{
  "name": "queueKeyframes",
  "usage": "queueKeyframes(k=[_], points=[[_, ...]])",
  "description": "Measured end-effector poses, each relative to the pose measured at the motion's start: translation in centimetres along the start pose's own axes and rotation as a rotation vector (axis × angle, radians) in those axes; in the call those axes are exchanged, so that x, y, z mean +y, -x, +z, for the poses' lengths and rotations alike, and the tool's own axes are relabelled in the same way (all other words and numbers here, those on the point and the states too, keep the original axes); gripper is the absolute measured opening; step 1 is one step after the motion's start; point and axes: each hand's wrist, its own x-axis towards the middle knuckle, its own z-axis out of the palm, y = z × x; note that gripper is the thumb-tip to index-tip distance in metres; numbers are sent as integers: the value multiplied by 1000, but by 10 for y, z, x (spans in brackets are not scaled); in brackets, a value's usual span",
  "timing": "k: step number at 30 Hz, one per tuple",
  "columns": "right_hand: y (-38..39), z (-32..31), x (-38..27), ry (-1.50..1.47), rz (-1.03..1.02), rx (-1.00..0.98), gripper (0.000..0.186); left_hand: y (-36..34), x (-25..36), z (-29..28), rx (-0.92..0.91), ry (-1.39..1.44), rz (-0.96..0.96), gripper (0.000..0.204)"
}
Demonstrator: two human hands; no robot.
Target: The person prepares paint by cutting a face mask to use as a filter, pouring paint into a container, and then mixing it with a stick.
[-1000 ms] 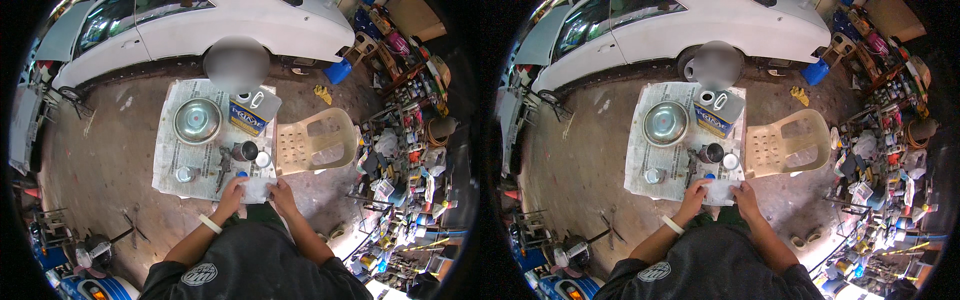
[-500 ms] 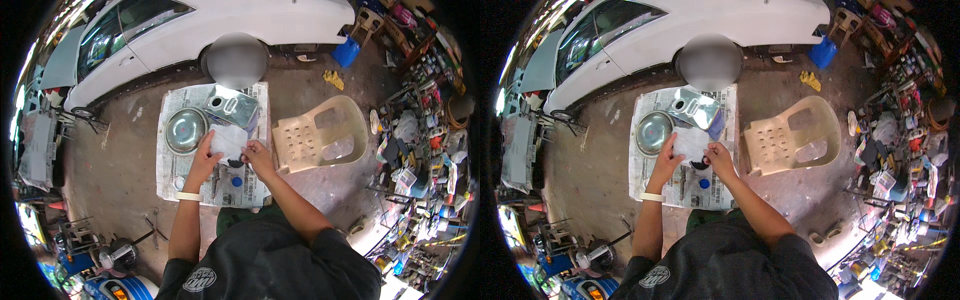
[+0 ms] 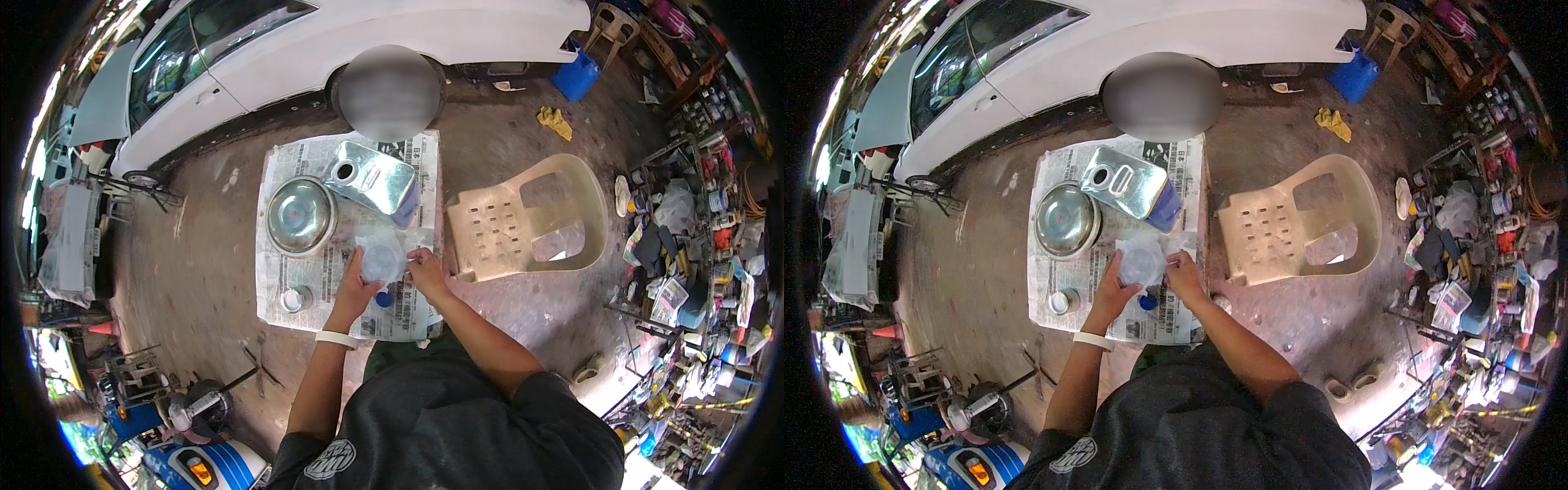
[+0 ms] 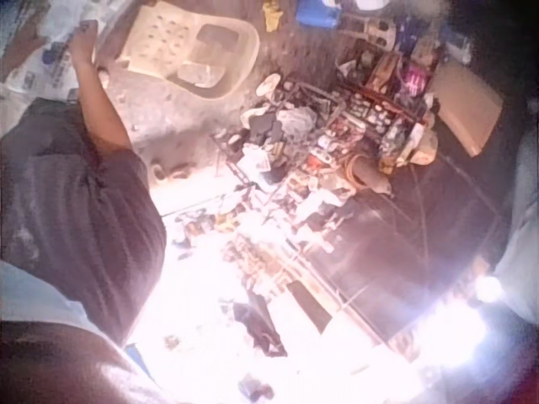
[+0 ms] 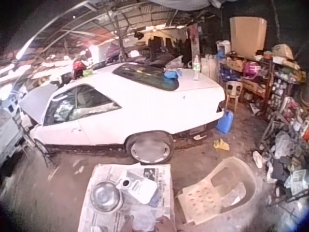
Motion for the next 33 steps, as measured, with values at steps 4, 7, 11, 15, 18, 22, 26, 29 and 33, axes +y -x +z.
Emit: queueKeyframes(k=[4, 7, 11, 15, 18, 22, 26, 29, 33], points=[[-2, -2, -1, 190, 12, -60, 30, 7, -8, 1, 44, -219, 67, 99], [0, -2, 6, 434, -293, 99, 29, 9, 4, 4, 82, -173, 16, 102], [26, 2, -18, 523, -668, 113, 26, 26, 28, 9, 295, -126, -24, 108], [46, 5, -13, 492, -541, -55, 42, 22, 56, 4, 243, -542, 189, 103], [40, 13, 6, 341, -382, -149, 56, 5, 26, 7, 100, -395, 191, 97], [31, 19, 9, 274, -346, -210, 59, -17, 8, 14, 291, -203, 115, 60], [32, 13, 4, 338, -347, -232, 50, -28, 7, 11, 389, -1, 118, 20], [41, 10, -12, 324, -424, -153, 47, -23, 17, 10, 496, 31, 75, 9], [52, 12, -21, 670, -760, -38, 44, -1, 5, 11, 618, 425, -202, 6]])
